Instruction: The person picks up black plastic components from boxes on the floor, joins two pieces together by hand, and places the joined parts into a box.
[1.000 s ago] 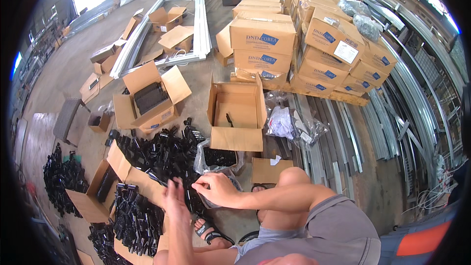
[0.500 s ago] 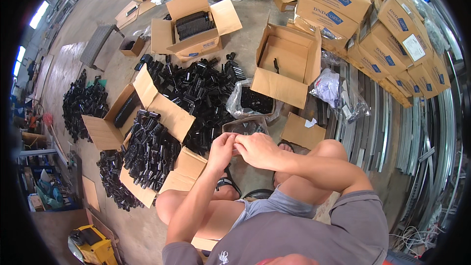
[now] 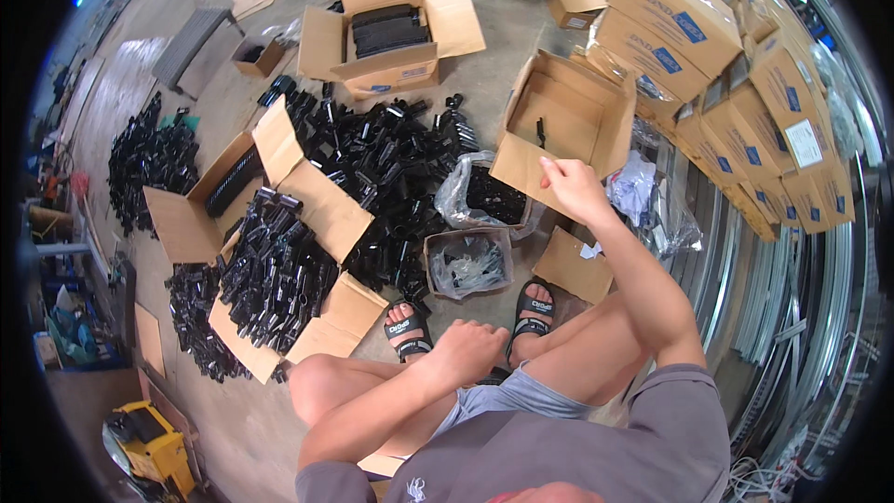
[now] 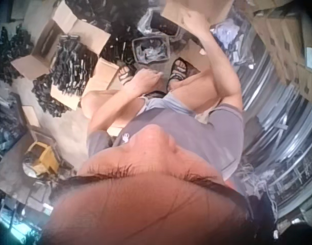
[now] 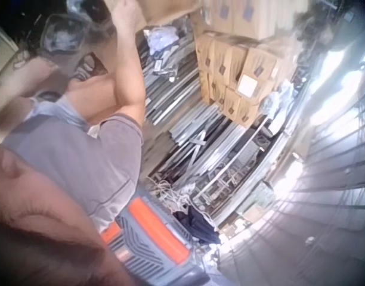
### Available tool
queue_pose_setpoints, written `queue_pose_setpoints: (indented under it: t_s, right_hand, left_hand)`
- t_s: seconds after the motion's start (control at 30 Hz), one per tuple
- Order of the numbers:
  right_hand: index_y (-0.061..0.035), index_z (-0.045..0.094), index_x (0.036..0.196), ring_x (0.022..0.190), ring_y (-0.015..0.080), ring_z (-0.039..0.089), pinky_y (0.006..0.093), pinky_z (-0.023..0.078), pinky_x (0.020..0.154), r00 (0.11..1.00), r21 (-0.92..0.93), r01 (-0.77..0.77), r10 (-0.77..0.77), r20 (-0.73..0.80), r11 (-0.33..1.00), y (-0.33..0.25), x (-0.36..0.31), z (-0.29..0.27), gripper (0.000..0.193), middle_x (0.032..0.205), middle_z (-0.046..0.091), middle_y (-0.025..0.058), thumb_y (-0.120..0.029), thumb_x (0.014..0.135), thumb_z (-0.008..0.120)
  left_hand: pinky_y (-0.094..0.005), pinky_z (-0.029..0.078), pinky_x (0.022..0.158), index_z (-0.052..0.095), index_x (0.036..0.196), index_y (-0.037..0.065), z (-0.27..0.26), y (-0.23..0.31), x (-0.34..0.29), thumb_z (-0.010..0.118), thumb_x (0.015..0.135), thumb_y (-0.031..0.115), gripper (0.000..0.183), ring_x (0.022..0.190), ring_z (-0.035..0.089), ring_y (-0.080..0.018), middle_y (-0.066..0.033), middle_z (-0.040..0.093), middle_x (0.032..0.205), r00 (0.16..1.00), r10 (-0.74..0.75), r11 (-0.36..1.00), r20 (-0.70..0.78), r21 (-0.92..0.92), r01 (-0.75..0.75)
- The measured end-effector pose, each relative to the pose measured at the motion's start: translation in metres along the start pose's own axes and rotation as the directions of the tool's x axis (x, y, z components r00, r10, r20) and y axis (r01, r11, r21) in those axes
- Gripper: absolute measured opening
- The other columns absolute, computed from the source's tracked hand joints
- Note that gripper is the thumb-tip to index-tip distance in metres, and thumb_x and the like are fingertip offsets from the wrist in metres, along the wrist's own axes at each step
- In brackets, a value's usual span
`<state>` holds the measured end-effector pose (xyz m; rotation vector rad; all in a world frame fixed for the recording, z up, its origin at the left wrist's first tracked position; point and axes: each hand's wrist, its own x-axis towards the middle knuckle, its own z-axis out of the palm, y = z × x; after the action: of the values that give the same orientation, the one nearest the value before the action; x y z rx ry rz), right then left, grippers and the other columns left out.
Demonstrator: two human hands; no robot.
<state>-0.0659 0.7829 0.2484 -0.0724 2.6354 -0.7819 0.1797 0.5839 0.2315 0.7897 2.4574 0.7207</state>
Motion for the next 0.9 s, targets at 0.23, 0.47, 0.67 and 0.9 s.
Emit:
queue_pose_setpoints:
  t_s: [0.23, 0.47, 0.67, 0.9]
  right_hand:
    - [-0.0014, 0.071, 0.109, 0.099, 0.0305, 0.070, 0.0409, 0.053, 0.087, 0.984, 0.054, 0.039, -0.048, 0.174, 0.998, 0.037, 0.008, 0.063, 0.038, 0.103, 0.072, 0.0198, -0.034, 0.093, 0.062]
    - [-0.0051, 0.070, 0.103, 0.101, 0.0394, 0.067, 0.0478, 0.053, 0.088, 0.888, -0.159, 0.428, -0.381, 0.259, 0.889, -0.022, 0.066, 0.120, 0.023, 0.102, 0.071, 0.0199, -0.023, 0.091, 0.063]
    - [-0.0030, 0.072, 0.101, 0.107, 0.0351, 0.068, 0.0439, 0.053, 0.093, 0.984, -0.071, 0.129, -0.136, -0.111, 0.989, -0.003, 0.226, 0.183, 0.023, 0.107, 0.072, 0.0193, -0.017, 0.083, 0.070]
    - [-0.0073, 0.062, 0.121, 0.114, 0.0403, 0.064, 0.0473, 0.052, 0.096, 0.968, -0.155, -0.213, 0.186, -0.168, 0.965, 0.004, 0.252, 0.215, 0.046, 0.117, 0.068, 0.0229, -0.007, 0.078, 0.078]
  left_hand:
    - [-0.0399, 0.048, 0.076, 0.059, 0.109, 0.007, 0.005, 0.014, 0.000, 0.065, 0.088, 0.035, 0.035, 0.093, 0.067, -0.0264, -0.0089, 0.067, 0.096, 0.999, 0.026, 0.982, 0.035, 0.189, -0.033]
    - [-0.0430, 0.048, 0.083, 0.058, 0.120, 0.003, -0.048, 0.007, 0.015, 0.067, 0.084, 0.025, 0.043, 0.095, 0.065, -0.0304, -0.0131, 0.067, 0.099, 0.995, 0.019, 0.988, -0.095, 0.157, -0.004]
    - [-0.0441, 0.047, 0.083, 0.058, 0.115, 0.002, -0.055, 0.003, 0.032, 0.066, 0.083, 0.022, 0.038, 0.096, 0.064, -0.0297, -0.0122, 0.067, 0.096, 0.978, -0.077, 0.981, -0.192, 0.163, 0.109]
    - [-0.0433, 0.046, 0.081, 0.060, 0.115, -0.002, -0.063, 0.003, 0.023, 0.061, 0.086, 0.021, 0.037, 0.091, 0.063, -0.0304, -0.0156, 0.066, 0.094, 0.998, -0.027, 0.997, -0.057, 0.074, 0.031]
